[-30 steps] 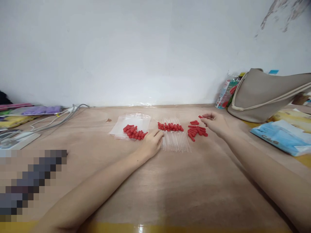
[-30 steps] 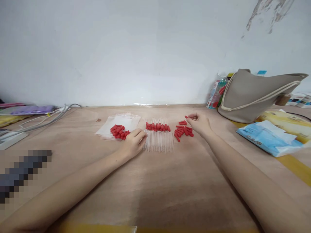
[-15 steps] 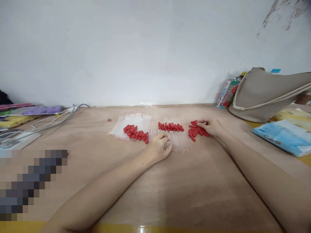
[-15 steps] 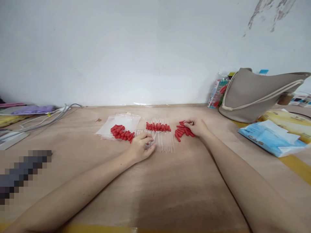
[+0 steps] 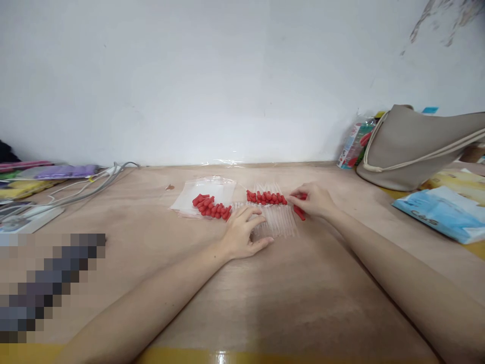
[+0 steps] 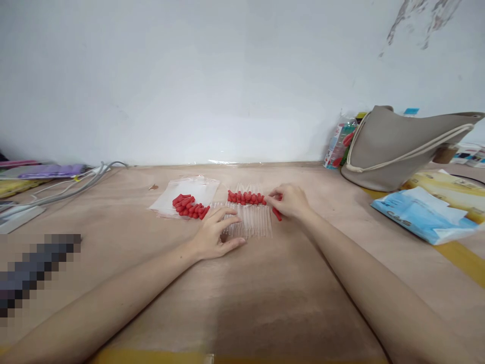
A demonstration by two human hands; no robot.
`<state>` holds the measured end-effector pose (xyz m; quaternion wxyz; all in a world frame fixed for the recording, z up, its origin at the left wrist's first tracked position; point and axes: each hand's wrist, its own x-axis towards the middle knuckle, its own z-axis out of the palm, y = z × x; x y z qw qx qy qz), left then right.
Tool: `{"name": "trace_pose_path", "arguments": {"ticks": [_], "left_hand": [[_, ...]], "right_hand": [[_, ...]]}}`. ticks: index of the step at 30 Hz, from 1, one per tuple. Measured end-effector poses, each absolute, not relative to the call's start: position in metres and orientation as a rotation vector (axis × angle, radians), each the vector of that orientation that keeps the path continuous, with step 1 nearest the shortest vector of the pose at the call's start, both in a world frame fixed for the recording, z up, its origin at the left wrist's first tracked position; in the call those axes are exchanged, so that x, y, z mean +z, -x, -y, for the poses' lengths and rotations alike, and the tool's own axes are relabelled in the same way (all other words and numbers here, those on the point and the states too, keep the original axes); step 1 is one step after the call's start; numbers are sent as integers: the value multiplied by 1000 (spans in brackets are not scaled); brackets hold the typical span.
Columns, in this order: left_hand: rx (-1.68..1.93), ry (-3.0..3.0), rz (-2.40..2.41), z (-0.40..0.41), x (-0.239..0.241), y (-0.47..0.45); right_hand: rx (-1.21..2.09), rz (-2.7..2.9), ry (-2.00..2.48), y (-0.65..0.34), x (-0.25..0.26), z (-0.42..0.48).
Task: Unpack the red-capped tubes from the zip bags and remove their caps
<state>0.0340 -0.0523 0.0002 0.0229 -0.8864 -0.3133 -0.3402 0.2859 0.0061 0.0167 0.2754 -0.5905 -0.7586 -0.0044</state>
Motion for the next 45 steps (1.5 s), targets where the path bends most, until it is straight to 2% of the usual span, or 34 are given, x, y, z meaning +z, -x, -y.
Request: {"name": "trace_pose_path", "arguments": {"ticks": [3, 6, 11, 16, 20, 23, 26, 32, 38, 45], "left_hand": [[-945, 2792, 952, 51, -1, -35], [-825, 2837, 969, 50, 0, -37], [-766, 2842, 1004, 50, -1, -40], [-879, 2759, 1001, 51, -2, -40], [-1054, 2626, 1007, 55, -1, -35], [-1113, 2554, 965, 62, 0, -25], [-1066, 2488, 895, 71, 2, -14], [-893, 2417, 741, 79, 6, -10], [-823, 2450, 709, 77, 3, -16], [-858, 2481, 643, 76, 2, -22]], "right_hand": [[-161, 2125, 1734, -268, 22, 1], [-172, 2138, 1838, -260, 22, 3], [-95, 2064, 1904, -257, 19, 1], [110, 1780, 1913, -255, 19, 2], [189, 1614, 1714, -259, 14, 7], [37, 1650, 1478, -263, 5, 22], [-141, 1821, 1260, -263, -3, 49], [-267, 2104, 899, -254, -9, 89], [-255, 2144, 844, -244, -8, 88], [-399, 2196, 792, -227, -11, 86]]}}
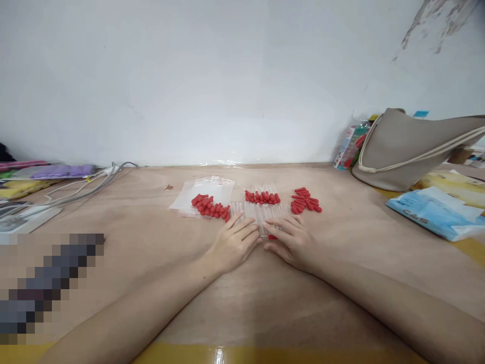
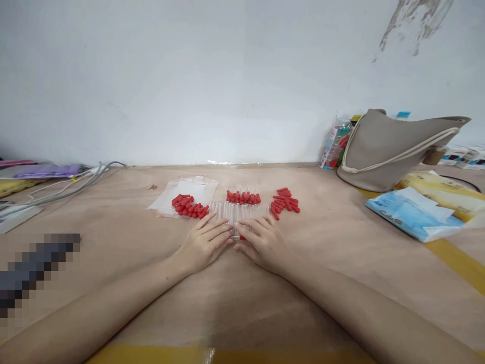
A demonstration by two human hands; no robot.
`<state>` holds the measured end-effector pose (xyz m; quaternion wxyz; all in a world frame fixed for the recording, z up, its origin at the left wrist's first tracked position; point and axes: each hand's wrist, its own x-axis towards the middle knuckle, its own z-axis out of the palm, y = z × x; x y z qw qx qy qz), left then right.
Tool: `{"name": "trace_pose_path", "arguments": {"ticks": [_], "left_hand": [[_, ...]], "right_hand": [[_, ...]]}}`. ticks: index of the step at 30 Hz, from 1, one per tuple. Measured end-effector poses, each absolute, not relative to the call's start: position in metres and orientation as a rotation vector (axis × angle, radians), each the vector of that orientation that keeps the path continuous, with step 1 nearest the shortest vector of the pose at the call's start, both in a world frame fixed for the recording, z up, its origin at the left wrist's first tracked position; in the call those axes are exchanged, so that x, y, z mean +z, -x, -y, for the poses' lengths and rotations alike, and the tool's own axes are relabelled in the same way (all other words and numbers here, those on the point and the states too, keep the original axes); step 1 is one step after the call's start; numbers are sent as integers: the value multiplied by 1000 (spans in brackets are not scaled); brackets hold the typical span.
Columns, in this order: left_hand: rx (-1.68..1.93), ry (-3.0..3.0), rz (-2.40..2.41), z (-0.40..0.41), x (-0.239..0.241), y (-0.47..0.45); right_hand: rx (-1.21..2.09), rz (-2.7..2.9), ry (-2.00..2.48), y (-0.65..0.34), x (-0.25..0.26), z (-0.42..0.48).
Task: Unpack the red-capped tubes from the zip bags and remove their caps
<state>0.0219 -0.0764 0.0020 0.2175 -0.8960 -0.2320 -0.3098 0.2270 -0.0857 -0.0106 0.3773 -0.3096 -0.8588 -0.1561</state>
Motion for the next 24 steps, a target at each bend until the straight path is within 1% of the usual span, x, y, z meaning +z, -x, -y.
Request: {"name": "trace_pose_path", "arguments": {"ticks": [7, 19, 24], "left_hand": [[-868, 2524, 592, 78, 3, -21], [-888, 2603, 592, 82, 4, -17], [-963, 2589, 591, 81, 5, -10]], "right_hand": [[-462, 2237, 690, -225, -13, 87], [-441, 2230, 573, -232, -11, 93], [-457, 2222, 548, -243, -11, 93]]}}
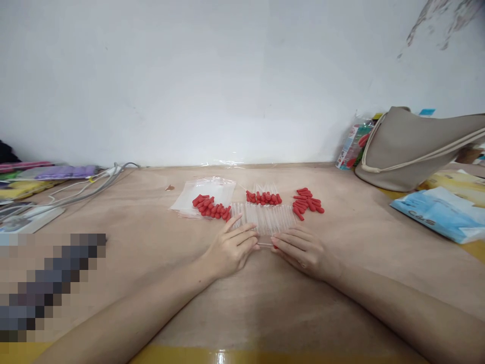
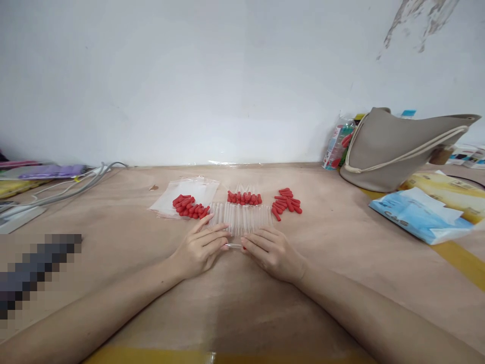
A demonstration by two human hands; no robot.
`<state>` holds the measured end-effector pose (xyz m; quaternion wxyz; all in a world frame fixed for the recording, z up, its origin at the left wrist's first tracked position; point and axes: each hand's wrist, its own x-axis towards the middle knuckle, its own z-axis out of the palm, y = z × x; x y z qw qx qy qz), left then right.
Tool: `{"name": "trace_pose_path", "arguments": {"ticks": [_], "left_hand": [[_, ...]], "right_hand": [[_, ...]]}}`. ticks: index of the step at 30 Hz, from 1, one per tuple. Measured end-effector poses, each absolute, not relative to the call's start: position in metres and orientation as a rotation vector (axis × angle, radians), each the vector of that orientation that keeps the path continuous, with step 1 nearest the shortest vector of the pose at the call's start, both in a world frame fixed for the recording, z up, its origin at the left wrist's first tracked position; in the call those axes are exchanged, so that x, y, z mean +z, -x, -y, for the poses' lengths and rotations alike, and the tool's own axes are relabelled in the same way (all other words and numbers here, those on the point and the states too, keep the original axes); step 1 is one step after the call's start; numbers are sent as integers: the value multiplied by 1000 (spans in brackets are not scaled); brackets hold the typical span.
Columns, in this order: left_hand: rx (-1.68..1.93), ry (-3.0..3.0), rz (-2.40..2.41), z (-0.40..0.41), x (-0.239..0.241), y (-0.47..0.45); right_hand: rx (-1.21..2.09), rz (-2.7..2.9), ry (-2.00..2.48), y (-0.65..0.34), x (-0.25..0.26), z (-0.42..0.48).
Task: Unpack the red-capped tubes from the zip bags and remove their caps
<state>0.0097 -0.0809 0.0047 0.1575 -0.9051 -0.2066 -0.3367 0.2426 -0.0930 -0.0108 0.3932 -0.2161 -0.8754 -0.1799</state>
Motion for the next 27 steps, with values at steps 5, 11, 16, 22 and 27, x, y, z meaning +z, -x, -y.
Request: {"name": "trace_pose_path", "arguments": {"ticks": [5, 11, 16, 22, 27], "left_hand": [[-1152, 2517, 860, 70, -3, 2], [-1087, 2498, 1048, 56, -5, -6], [-976, 2467, 986, 42, 2, -21], [-951, 2496, 896, 33, 0, -36], [-1020, 2632, 884, 38, -5, -43]], "right_hand": [[-350, 1969, 779, -264, -6, 85], [-63, 1839, 1137, -282, 7, 57], [204, 1554, 1509, -317, 9, 1], [362, 1430, 1702, -344, 0, -34], [406, 1560, 1649, -343, -2, -23]]}}
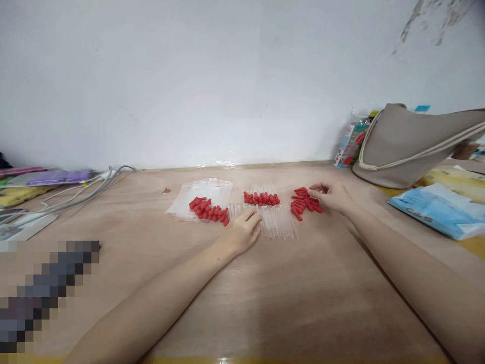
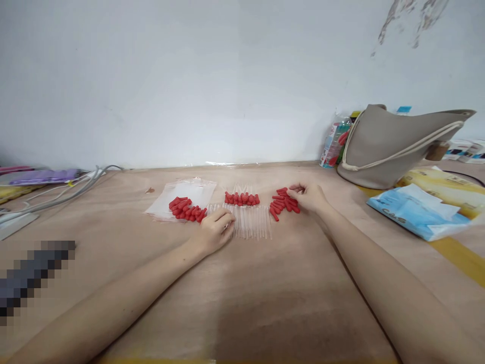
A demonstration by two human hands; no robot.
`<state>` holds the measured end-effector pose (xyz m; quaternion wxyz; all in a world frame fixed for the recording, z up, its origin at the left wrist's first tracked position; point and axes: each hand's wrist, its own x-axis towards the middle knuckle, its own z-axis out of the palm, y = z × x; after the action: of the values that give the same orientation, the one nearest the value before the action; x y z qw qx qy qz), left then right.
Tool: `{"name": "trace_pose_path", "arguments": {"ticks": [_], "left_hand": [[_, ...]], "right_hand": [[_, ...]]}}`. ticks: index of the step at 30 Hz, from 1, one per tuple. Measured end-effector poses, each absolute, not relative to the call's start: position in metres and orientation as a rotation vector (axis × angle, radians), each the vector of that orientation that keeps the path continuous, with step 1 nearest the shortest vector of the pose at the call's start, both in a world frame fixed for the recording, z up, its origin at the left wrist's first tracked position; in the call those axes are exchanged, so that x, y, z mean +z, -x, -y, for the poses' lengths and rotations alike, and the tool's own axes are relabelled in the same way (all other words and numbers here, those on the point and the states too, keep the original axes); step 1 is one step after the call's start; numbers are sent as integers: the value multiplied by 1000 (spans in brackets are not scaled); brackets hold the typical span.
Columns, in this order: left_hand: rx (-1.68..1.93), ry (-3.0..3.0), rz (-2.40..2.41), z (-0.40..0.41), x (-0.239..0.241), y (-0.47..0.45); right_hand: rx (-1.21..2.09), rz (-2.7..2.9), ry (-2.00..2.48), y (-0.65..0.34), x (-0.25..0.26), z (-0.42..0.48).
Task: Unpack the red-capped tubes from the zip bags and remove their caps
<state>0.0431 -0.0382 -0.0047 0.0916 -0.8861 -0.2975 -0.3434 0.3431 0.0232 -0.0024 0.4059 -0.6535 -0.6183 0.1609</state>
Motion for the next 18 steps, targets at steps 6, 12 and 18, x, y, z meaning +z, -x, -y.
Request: {"name": "trace_pose_path", "arguments": {"ticks": [6, 12, 18], "left_hand": [[-1093, 2749, 897, 46, -5, -42], [-1075, 2778, 947, 63, 0, -28], [-1015, 2835, 947, 79, 2, -9]], "right_hand": [[343, 1648, 1742, -341, -3, -18], [319, 1471, 1716, -345, -12, -22], [196, 1605, 1724, -320, 6, -11]]}}
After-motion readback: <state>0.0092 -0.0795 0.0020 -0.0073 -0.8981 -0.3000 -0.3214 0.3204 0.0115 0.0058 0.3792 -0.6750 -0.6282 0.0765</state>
